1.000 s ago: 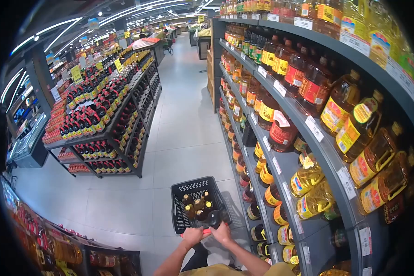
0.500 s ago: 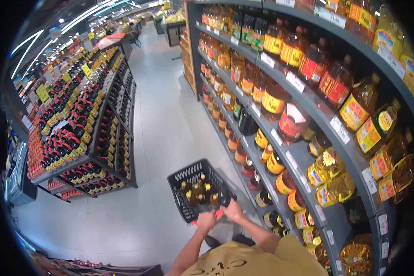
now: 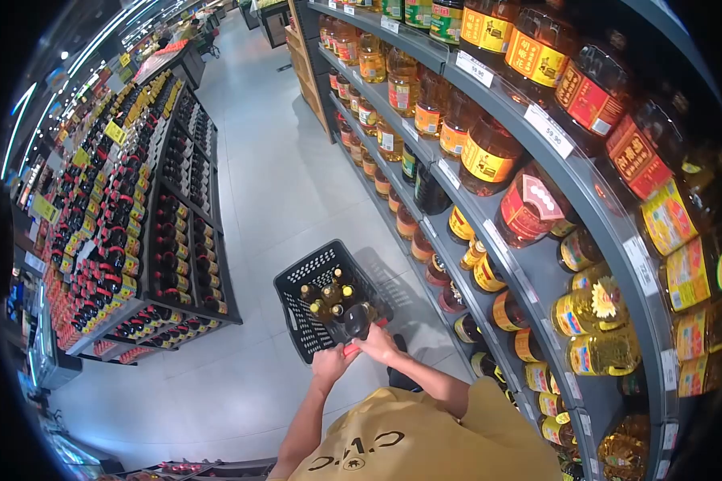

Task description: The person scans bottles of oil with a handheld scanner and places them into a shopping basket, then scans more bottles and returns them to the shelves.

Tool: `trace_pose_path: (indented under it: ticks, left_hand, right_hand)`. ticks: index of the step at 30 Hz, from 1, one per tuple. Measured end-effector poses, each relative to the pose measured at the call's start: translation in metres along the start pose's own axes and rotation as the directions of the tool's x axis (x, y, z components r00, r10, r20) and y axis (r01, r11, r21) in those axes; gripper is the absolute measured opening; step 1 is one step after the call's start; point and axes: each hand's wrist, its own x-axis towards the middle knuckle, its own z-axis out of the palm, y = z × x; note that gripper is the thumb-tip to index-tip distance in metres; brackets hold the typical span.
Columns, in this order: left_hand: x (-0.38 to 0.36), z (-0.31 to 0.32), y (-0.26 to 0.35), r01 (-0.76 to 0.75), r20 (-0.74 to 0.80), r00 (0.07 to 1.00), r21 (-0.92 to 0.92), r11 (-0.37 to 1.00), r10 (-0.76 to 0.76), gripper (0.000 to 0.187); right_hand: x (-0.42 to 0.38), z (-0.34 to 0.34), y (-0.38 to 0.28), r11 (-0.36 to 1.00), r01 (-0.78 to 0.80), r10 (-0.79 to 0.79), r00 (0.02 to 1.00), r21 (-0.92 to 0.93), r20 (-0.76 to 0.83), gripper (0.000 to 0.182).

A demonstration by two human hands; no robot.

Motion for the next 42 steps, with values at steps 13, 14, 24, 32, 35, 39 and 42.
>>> trace_pose_path:
  ticks: [13,14,24,32,35,39,42]
  left_hand:
    - [0.093,-0.016,-0.079,0.028,-0.069,0.997,-0.027,0.999,-0.03,0.05]
    - [0.101,-0.023,-0.082,0.03,-0.021,0.999,0.001,1.0,-0.03,0.049]
    - [0.181,-0.052,-0.144,-0.074,-0.048,0.996,-0.029,0.997,0.073,0.052]
    - [0.246,-0.08,-0.194,-0.093,0.189,0.976,-0.082,0.992,0.107,0.053]
    - [0.266,-0.081,-0.212,-0.124,0.168,0.976,-0.103,0.987,0.14,0.052]
    - [0.299,-0.081,-0.234,-0.146,0.129,0.978,-0.125,0.981,0.162,0.05]
    - [0.32,-0.088,-0.247,-0.151,0.142,0.976,-0.115,0.982,0.166,0.049]
  right_hand:
    - [0.106,0.0,-0.061,0.997,0.06,-0.065,0.992,0.054,0.109,0.051]
    - [0.113,-0.003,-0.071,0.998,0.042,-0.047,0.992,0.046,0.12,0.052]
    - [0.192,0.019,-0.115,1.0,-0.008,0.008,1.0,0.017,-0.004,0.055]
    - [0.258,0.051,-0.148,0.992,-0.058,0.026,0.962,-0.112,-0.27,0.055]
    - [0.273,0.052,-0.173,0.992,-0.109,0.088,0.954,-0.058,-0.286,0.057]
    - [0.298,0.051,-0.197,0.993,-0.112,0.096,0.937,-0.026,-0.336,0.057]
    - [0.321,0.054,-0.209,0.993,-0.117,0.098,0.921,-0.029,-0.377,0.057]
